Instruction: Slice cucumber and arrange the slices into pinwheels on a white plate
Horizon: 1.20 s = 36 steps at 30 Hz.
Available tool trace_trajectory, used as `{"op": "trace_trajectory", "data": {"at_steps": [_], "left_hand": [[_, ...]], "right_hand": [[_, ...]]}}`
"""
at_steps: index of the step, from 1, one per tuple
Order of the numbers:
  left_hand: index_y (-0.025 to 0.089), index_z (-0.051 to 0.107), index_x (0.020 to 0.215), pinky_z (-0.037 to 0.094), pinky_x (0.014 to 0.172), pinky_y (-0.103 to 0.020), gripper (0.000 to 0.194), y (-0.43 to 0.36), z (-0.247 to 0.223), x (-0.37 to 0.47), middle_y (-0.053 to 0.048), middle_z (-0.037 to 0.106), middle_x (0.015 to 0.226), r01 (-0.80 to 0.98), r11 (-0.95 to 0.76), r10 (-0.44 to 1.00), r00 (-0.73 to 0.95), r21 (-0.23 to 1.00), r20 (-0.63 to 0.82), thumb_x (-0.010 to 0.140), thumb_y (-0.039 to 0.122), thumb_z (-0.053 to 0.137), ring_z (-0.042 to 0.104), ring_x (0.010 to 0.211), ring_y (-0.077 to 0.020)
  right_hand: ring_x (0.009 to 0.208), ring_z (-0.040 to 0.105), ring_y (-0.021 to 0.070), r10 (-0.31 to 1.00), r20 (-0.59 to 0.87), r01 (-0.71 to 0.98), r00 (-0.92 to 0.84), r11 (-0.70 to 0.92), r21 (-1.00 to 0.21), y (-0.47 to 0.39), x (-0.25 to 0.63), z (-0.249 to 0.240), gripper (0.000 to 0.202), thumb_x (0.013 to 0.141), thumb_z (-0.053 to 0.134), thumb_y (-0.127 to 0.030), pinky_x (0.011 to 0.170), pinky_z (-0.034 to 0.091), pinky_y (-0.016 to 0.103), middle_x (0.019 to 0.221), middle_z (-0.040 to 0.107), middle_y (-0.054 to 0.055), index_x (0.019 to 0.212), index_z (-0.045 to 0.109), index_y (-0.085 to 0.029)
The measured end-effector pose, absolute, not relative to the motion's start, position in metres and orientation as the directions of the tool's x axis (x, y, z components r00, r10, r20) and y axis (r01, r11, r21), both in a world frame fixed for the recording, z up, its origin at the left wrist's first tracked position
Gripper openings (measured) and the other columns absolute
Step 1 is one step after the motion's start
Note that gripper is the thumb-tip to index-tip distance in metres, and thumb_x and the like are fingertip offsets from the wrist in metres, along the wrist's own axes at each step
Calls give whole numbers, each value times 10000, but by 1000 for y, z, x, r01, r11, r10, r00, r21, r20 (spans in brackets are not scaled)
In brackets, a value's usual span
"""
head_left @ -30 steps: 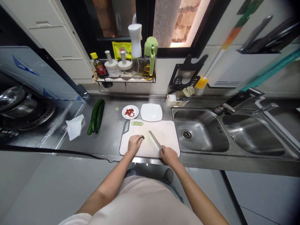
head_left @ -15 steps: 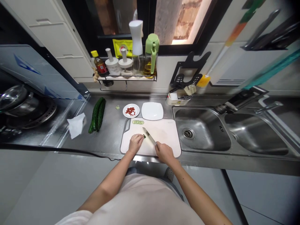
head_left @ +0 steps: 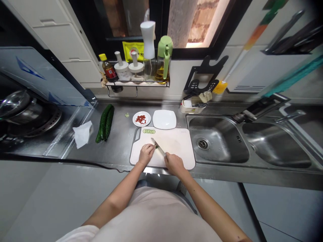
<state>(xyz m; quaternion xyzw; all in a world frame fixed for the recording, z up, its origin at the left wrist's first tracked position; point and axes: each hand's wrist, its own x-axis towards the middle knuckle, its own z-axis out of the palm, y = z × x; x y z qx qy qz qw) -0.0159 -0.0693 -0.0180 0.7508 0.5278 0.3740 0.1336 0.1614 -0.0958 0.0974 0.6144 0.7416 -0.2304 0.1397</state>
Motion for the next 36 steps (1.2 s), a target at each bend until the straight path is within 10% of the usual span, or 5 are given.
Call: {"op": "trace_trajectory", "data": {"at_steps": [36], "left_hand": [[214, 682, 933, 489, 820, -330, 209, -69, -18, -15, -65, 640, 912, 685, -415, 894, 185, 599, 409, 917, 233, 474, 581, 916, -170]], "right_hand": [[892, 648, 231, 814, -541, 976, -212, 146, -163, -110, 172, 92, 238, 918, 360, -183, 688, 398, 281, 926, 675, 138, 1042, 562, -153]]}}
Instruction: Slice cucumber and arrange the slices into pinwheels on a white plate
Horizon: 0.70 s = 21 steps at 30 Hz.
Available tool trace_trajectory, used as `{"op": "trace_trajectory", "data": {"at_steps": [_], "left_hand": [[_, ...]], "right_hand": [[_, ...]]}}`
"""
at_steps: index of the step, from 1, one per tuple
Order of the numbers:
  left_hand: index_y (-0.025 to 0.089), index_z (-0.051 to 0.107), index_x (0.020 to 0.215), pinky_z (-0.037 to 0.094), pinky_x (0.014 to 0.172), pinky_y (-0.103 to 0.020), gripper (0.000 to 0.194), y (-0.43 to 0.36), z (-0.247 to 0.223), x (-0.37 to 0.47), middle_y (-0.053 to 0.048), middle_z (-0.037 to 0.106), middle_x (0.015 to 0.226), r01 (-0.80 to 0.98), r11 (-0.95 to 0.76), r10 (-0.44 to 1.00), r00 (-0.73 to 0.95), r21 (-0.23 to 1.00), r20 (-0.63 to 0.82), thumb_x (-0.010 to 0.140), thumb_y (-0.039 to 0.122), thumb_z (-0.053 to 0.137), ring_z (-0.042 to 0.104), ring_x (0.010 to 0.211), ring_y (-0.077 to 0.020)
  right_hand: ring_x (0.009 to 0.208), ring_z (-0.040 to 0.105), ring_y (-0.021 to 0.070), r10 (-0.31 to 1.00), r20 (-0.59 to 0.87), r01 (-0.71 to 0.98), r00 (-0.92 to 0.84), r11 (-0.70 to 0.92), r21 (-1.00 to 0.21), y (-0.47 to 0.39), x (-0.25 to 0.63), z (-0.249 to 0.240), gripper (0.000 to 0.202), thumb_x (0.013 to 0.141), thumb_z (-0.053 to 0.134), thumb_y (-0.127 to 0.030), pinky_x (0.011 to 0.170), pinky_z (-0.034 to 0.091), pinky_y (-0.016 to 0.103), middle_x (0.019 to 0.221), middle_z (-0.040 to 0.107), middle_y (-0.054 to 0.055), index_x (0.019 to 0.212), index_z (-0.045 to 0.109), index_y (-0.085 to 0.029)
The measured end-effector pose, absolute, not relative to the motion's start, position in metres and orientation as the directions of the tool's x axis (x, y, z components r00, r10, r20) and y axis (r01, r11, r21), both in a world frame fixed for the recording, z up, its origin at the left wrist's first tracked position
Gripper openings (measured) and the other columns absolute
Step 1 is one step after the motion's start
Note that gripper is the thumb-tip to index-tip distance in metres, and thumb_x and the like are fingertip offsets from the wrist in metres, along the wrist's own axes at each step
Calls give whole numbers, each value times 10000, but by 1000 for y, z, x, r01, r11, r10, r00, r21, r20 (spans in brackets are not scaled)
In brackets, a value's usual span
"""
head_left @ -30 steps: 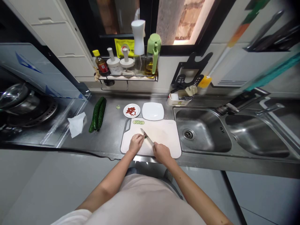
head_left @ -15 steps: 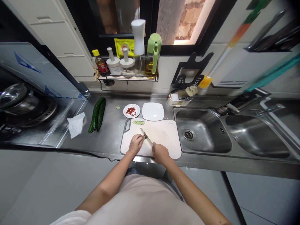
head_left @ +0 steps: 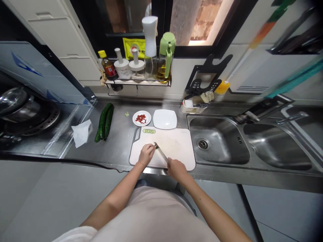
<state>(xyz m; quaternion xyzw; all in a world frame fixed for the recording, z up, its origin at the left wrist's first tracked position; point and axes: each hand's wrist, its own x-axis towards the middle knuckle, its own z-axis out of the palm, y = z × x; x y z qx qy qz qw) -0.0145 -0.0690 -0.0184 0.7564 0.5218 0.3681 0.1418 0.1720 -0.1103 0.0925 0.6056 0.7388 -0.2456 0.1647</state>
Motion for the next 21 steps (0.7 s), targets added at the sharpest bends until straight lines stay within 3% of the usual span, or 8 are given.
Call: {"op": "trace_trajectory", "data": {"at_steps": [21], "left_hand": [[205, 672, 927, 489, 814, -318, 197, -69, -19, -15, -66, 638, 910, 679, -420, 892, 187, 602, 411, 916, 212, 476, 577, 916, -168]], "right_hand": [[963, 637, 215, 831, -505, 968, -235, 155, -196, -78, 144, 89, 302, 921, 316, -164, 756, 432, 290, 1027, 672, 152, 1088, 565, -133]]}}
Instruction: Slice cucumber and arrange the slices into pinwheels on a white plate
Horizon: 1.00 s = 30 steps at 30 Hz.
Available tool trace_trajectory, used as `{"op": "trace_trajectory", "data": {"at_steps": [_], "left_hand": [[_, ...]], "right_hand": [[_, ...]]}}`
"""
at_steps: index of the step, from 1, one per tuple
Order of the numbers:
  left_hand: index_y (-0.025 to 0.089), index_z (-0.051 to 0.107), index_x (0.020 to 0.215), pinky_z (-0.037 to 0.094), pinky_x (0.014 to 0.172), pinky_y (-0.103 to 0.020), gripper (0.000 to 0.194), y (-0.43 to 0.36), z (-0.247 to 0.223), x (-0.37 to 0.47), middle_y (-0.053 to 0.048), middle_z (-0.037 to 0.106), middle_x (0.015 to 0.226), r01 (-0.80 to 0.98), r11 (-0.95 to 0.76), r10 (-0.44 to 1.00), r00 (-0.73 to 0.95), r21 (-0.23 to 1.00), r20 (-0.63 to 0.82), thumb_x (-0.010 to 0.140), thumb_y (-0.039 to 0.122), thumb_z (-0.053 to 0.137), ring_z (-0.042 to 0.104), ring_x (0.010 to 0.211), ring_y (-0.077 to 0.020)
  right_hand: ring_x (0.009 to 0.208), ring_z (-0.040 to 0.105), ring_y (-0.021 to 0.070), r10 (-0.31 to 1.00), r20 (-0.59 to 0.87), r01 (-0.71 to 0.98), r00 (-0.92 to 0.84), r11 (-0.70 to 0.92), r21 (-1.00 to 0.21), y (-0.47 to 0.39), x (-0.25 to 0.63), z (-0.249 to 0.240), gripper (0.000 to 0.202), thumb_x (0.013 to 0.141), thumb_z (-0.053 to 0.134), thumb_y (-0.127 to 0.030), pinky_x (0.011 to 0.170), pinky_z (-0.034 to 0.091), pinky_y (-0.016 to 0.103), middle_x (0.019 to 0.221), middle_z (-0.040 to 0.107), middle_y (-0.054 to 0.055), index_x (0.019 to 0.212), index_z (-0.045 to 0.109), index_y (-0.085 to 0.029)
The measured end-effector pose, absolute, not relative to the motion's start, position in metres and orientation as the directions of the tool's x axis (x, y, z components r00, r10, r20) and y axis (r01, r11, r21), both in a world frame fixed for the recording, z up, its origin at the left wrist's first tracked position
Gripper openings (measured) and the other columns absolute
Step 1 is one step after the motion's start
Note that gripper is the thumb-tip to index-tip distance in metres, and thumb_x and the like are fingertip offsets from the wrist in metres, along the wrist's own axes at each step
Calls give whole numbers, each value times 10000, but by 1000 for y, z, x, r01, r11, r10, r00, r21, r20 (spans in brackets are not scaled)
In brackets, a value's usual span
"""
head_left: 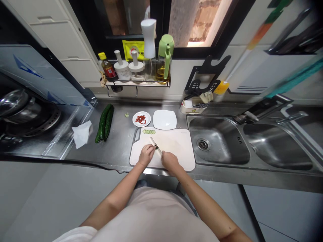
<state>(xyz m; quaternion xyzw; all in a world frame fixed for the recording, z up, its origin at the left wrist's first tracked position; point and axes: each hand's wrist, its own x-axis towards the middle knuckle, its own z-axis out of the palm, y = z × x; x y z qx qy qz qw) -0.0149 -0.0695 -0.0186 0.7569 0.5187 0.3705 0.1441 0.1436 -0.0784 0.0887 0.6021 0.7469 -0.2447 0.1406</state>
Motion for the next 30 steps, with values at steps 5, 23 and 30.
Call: {"op": "trace_trajectory", "data": {"at_steps": [5, 23, 30], "left_hand": [[197, 668, 931, 492, 806, -317, 188, -69, -19, -15, -65, 637, 913, 678, -426, 886, 179, 598, 428, 914, 210, 481, 575, 911, -168], [196, 663, 953, 493, 819, -318, 171, -68, -24, -15, -61, 638, 920, 674, -448, 872, 183, 587, 455, 902, 197, 500, 574, 919, -162], [196, 660, 970, 494, 825, -327, 182, -68, -24, -15, -62, 638, 929, 668, -446, 875, 184, 596, 449, 906, 198, 489, 572, 924, -167]], "right_hand": [[962, 635, 220, 823, -515, 967, -239, 153, -204, -82, 147, 86, 306, 924, 323, -177, 757, 430, 292, 1018, 672, 151, 1104, 565, -130], [939, 646, 233, 830, -511, 971, -221, 141, -191, -90, 149, 77, 294, 921, 318, -159, 715, 429, 296, 990, 677, 153, 1070, 571, -134], [966, 640, 243, 836, -500, 970, -226, 142, -199, -84, 145, 75, 296, 907, 330, -149, 732, 436, 311, 1000, 674, 155, 1081, 570, -134]]}}
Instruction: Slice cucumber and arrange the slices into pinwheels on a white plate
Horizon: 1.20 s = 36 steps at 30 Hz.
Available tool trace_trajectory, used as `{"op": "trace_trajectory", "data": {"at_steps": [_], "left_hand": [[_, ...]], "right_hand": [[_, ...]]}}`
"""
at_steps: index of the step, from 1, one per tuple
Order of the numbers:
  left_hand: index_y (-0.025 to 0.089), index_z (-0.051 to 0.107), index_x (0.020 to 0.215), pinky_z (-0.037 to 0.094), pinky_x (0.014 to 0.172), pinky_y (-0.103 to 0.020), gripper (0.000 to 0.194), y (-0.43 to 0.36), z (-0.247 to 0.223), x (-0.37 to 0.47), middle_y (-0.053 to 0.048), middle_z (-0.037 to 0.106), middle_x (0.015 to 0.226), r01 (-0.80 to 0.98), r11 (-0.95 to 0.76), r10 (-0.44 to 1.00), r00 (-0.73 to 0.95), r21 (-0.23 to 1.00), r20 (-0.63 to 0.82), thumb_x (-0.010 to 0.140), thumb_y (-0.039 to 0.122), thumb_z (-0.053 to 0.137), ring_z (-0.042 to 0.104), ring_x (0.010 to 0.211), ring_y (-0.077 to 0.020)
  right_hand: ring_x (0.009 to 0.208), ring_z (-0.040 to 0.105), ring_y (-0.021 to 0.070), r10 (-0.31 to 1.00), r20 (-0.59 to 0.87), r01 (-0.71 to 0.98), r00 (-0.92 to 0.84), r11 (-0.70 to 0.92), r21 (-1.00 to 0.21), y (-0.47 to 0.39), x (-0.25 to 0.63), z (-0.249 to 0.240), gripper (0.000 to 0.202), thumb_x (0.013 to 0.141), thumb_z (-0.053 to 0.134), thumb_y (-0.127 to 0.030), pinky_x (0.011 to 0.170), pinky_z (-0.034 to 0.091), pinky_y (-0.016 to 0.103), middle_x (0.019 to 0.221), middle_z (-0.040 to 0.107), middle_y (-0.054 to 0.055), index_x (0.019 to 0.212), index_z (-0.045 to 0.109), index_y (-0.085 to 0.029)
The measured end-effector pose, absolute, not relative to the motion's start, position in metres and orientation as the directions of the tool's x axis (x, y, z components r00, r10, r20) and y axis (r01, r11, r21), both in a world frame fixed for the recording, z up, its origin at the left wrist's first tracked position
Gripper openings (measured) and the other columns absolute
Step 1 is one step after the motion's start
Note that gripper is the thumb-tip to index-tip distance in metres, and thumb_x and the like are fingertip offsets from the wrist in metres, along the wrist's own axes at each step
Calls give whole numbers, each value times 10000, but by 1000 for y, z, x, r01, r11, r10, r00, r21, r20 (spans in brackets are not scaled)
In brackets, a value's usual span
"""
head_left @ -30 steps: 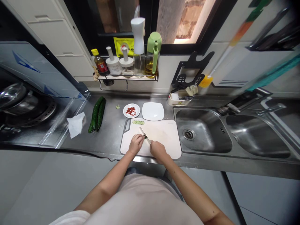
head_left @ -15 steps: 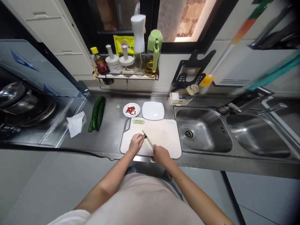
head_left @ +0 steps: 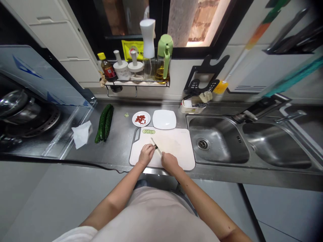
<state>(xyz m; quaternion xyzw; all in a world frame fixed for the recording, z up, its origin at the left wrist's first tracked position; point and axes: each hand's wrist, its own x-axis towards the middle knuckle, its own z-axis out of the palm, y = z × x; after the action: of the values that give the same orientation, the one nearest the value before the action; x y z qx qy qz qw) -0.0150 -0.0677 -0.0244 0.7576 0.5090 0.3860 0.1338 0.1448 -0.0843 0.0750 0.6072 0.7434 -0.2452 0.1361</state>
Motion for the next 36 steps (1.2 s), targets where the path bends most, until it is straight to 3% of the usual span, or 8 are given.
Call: {"op": "trace_trajectory", "data": {"at_steps": [19, 36], "left_hand": [[191, 655, 937, 491, 804, -325, 186, -69, -17, -13, -68, 634, 906, 676, -446, 874, 188, 586, 449, 915, 208, 471, 567, 897, -171], [197, 656, 938, 494, 812, -326, 170, -70, -17, -14, -65, 635, 901, 681, -434, 878, 174, 590, 446, 901, 187, 491, 583, 899, -172]], "right_hand": [[947, 646, 222, 812, -544, 975, -210, 129, -184, -85, 147, 71, 278, 916, 331, -140, 730, 429, 289, 999, 673, 155, 1072, 560, -138], [967, 640, 208, 837, -495, 968, -232, 147, -205, -69, 132, 70, 304, 894, 324, -112, 753, 441, 285, 1006, 675, 145, 1093, 552, -137]]}}
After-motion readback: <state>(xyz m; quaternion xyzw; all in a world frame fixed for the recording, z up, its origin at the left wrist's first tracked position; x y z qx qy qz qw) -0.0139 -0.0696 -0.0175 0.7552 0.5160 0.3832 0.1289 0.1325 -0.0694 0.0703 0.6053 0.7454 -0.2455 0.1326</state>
